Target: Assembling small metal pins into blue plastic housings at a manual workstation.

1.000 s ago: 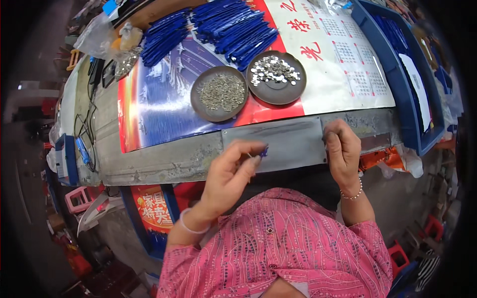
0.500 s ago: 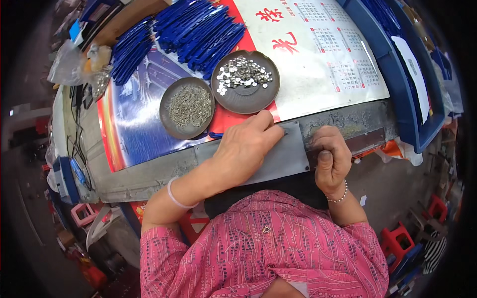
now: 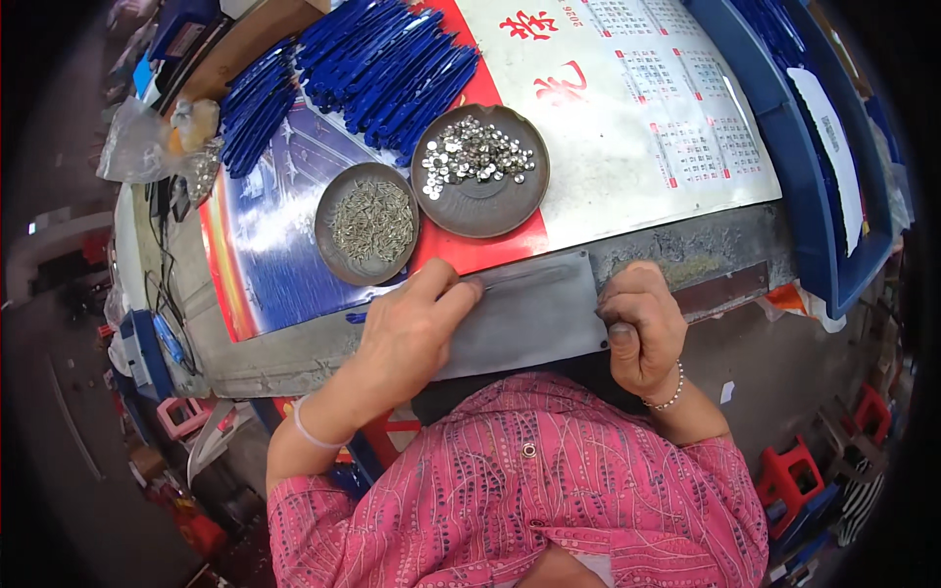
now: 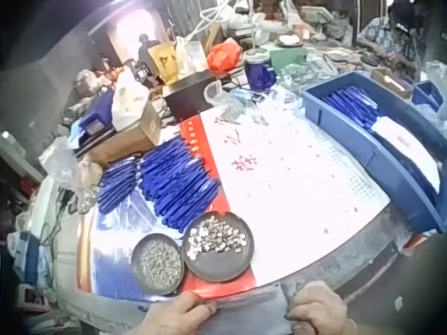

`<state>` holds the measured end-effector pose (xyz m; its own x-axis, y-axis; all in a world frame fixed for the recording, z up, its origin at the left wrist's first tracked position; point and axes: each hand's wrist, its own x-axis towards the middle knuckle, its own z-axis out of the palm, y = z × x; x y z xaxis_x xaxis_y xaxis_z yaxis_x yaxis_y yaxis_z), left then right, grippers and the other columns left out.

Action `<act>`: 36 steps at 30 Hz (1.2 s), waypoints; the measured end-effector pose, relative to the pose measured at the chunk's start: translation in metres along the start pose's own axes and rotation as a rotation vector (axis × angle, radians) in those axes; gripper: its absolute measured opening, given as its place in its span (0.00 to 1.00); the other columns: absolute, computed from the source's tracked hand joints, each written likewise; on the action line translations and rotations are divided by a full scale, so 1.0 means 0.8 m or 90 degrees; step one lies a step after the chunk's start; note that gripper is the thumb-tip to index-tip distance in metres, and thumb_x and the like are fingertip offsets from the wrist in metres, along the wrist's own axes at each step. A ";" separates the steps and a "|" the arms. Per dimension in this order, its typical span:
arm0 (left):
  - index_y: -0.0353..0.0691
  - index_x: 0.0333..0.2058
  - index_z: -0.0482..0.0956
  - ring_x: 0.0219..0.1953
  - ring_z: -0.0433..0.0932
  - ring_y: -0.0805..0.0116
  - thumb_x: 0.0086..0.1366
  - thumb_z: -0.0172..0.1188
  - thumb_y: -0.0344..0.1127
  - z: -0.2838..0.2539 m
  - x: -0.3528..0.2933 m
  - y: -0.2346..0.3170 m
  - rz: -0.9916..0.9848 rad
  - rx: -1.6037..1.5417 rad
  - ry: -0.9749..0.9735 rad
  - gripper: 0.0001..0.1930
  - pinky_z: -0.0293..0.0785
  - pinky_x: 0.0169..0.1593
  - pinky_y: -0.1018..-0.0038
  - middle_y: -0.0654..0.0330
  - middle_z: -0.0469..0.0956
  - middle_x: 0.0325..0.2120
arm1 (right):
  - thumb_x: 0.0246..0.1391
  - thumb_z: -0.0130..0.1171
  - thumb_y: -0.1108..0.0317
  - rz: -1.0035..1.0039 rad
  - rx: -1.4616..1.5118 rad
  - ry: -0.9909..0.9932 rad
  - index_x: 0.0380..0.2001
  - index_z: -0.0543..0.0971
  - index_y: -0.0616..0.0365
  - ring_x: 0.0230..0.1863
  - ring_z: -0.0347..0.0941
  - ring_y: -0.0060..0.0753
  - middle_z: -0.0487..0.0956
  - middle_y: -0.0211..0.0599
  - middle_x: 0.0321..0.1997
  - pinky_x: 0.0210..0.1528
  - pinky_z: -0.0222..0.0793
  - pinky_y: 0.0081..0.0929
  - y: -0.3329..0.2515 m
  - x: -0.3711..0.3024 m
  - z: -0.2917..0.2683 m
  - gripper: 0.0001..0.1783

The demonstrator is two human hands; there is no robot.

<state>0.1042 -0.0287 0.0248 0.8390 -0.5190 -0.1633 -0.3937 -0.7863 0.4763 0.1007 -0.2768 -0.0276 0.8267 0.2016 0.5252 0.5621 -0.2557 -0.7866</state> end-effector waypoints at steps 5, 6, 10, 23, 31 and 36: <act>0.37 0.36 0.72 0.32 0.74 0.53 0.49 0.52 0.22 0.018 0.051 0.041 0.080 -0.023 0.055 0.13 0.69 0.30 0.62 0.54 0.67 0.29 | 0.56 0.53 0.63 -0.005 -0.020 -0.005 0.25 0.72 0.61 0.26 0.67 0.41 0.72 0.41 0.25 0.31 0.63 0.33 -0.005 -0.001 0.002 0.12; 0.38 0.37 0.74 0.31 0.74 0.53 0.49 0.52 0.21 0.020 0.054 0.046 0.096 -0.017 0.062 0.14 0.69 0.30 0.62 0.54 0.67 0.28 | 0.55 0.54 0.65 -0.003 -0.021 -0.005 0.25 0.72 0.61 0.26 0.67 0.41 0.72 0.41 0.25 0.31 0.63 0.33 -0.007 -0.001 0.004 0.11; 0.37 0.34 0.69 0.33 0.73 0.50 0.49 0.53 0.25 0.016 0.028 0.026 0.083 0.007 0.020 0.11 0.69 0.30 0.59 0.52 0.67 0.30 | 0.54 0.55 0.67 -0.001 -0.038 -0.008 0.25 0.72 0.62 0.26 0.67 0.42 0.72 0.41 0.26 0.31 0.63 0.33 -0.010 -0.004 0.004 0.09; 0.32 0.50 0.67 0.26 0.72 0.78 0.63 0.52 0.22 0.042 -0.067 0.057 -0.138 -0.934 0.297 0.15 0.71 0.28 0.84 0.61 0.74 0.31 | 0.51 0.57 0.71 0.072 0.122 -0.171 0.29 0.70 0.65 0.27 0.68 0.34 0.71 0.40 0.28 0.30 0.65 0.25 -0.070 0.024 0.064 0.08; 0.33 0.51 0.62 0.30 0.73 0.76 0.66 0.45 0.22 0.068 -0.080 0.071 -0.008 -0.867 0.427 0.15 0.72 0.33 0.83 0.57 0.72 0.37 | 0.47 0.58 0.75 0.016 0.171 -0.098 0.25 0.70 0.63 0.18 0.66 0.35 0.69 0.39 0.21 0.20 0.61 0.26 -0.089 0.029 0.094 0.07; 0.30 0.51 0.64 0.36 0.75 0.77 0.65 0.46 0.22 0.099 -0.073 0.081 0.020 -0.781 0.573 0.15 0.72 0.39 0.81 0.57 0.76 0.35 | 0.49 0.56 0.70 -0.178 0.040 -0.030 0.22 0.67 0.59 0.14 0.60 0.39 0.65 0.37 0.15 0.16 0.55 0.32 -0.067 0.021 0.109 0.09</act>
<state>-0.0004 -0.0759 -0.0032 0.9579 0.1971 0.2087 -0.2495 0.2119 0.9449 0.0819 -0.1774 -0.0047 0.6375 0.2998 0.7097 0.7639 -0.1261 -0.6329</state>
